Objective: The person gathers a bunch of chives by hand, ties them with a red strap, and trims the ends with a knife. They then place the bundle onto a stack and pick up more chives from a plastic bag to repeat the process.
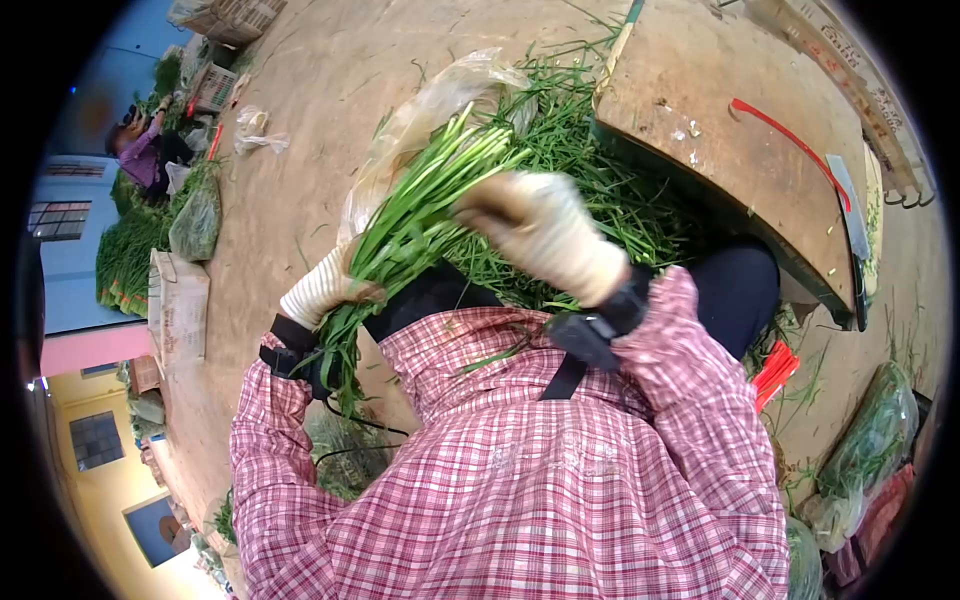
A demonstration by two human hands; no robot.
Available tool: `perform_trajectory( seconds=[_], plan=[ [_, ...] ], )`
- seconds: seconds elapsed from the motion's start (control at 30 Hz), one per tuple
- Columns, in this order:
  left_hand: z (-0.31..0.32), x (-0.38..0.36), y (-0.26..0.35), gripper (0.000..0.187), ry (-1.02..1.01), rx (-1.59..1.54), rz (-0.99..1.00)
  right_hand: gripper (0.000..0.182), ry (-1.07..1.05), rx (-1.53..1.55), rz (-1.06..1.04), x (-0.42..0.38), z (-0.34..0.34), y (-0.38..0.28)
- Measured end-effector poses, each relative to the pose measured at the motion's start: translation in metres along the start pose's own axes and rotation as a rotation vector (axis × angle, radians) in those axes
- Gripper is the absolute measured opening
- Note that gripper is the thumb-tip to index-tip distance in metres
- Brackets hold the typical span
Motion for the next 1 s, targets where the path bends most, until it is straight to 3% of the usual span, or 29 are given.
perform_trajectory(
  seconds=[0.07, 0.1, 0.13, 0.2, 0.3, 0.37, 0.4, 0.43, 0.47, 0.5, 0.57, 0.63, 0.7, 0.73, 0.77, 0.8, 0.83, 0.9, 0.93, 1.0],
  plan=[
    [-0.007, -0.009, 0.000, 0.064, 0.027, -0.072, -0.066, 0.010, 0.106, 0.151, 0.476, -0.008, -0.054, -0.006],
    [-0.010, -0.012, 0.000, 0.064, 0.023, -0.071, -0.066, 0.012, 0.246, 0.342, 0.505, -0.016, -0.080, 0.002],
    [-0.015, -0.015, 0.000, 0.062, 0.080, 0.002, -0.062, 0.011, 0.369, 0.253, 0.575, -0.022, -0.108, 0.002],
    [-0.030, -0.025, -0.009, 0.052, 0.157, 0.042, -0.082, 0.009, 0.280, 0.024, 0.768, -0.045, -0.155, 0.032],
    [-0.048, -0.032, -0.020, 0.043, 0.207, 0.115, -0.118, 0.016, -0.244, -1.332, 0.704, -0.075, -0.158, 0.088],
    [-0.047, -0.031, -0.011, 0.034, 0.265, 0.087, -0.079, 0.022, -0.307, -1.320, 0.899, -0.077, -0.153, 0.109],
    [-0.048, -0.030, -0.009, 0.034, 0.287, 0.110, -0.070, 0.025, -0.325, -1.220, 0.795, -0.069, -0.138, 0.088],
    [-0.050, -0.031, -0.006, 0.033, 0.300, 0.136, -0.068, 0.026, -0.214, -1.140, 0.655, -0.052, -0.116, 0.058],
    [-0.045, -0.028, 0.004, 0.034, 0.290, 0.183, -0.028, 0.030, -0.158, -1.007, 0.324, -0.042, -0.096, 0.060],
    [-0.040, -0.024, 0.009, 0.034, 0.280, 0.191, -0.025, 0.033, -0.117, -0.749, 0.355, -0.024, -0.074, 0.048],
    [-0.029, -0.013, 0.013, 0.052, 0.249, 0.107, -0.080, 0.042, 0.011, -0.265, 0.495, 0.002, -0.032, 0.023],
    [-0.019, -0.003, 0.015, 0.056, 0.222, 0.114, -0.082, 0.055, -0.039, -0.362, 0.537, 0.023, -0.004, 0.019],
    [-0.007, 0.001, 0.017, 0.061, 0.204, 0.056, -0.058, 0.037, -0.078, -0.387, 0.413, 0.032, 0.021, 0.050],
    [-0.002, 0.003, 0.020, 0.046, 0.270, 0.109, 0.009, 0.032, -0.050, -0.532, 0.395, 0.031, 0.016, 0.056],
    [-0.001, 0.002, 0.019, 0.046, 0.264, 0.106, 0.012, 0.029, -0.025, -0.678, 0.372, 0.028, 0.010, 0.062],
    [-0.002, -0.002, 0.018, 0.045, 0.284, 0.097, 0.017, 0.026, -0.021, -0.765, 0.526, 0.026, -0.006, 0.067],
    [-0.003, -0.006, 0.016, 0.044, 0.304, 0.088, 0.019, 0.025, 0.098, -0.807, 0.463, 0.014, -0.028, 0.073],
    [-0.006, -0.015, 0.013, 0.041, 0.286, 0.077, -0.005, 0.023, 0.140, -0.951, 0.665, -0.011, -0.059, 0.098],
    [-0.008, -0.021, 0.015, 0.039, 0.296, 0.081, -0.051, 0.020, 0.085, -1.071, 0.644, -0.025, -0.066, 0.096],
    [-0.017, -0.028, 0.012, 0.031, 0.322, 0.178, -0.075, 0.023, -0.352, -1.173, 0.837, -0.057, -0.065, 0.111]
  ],
)
Point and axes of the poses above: each hand's wrist, its own x-axis towards the middle knuckle, its own z-axis out of the palm, y = z × x, the point moved 4 cm from there along x, towards the middle knuckle, and after that the axes turned 7 degrees about z, right-handed, at the moved point
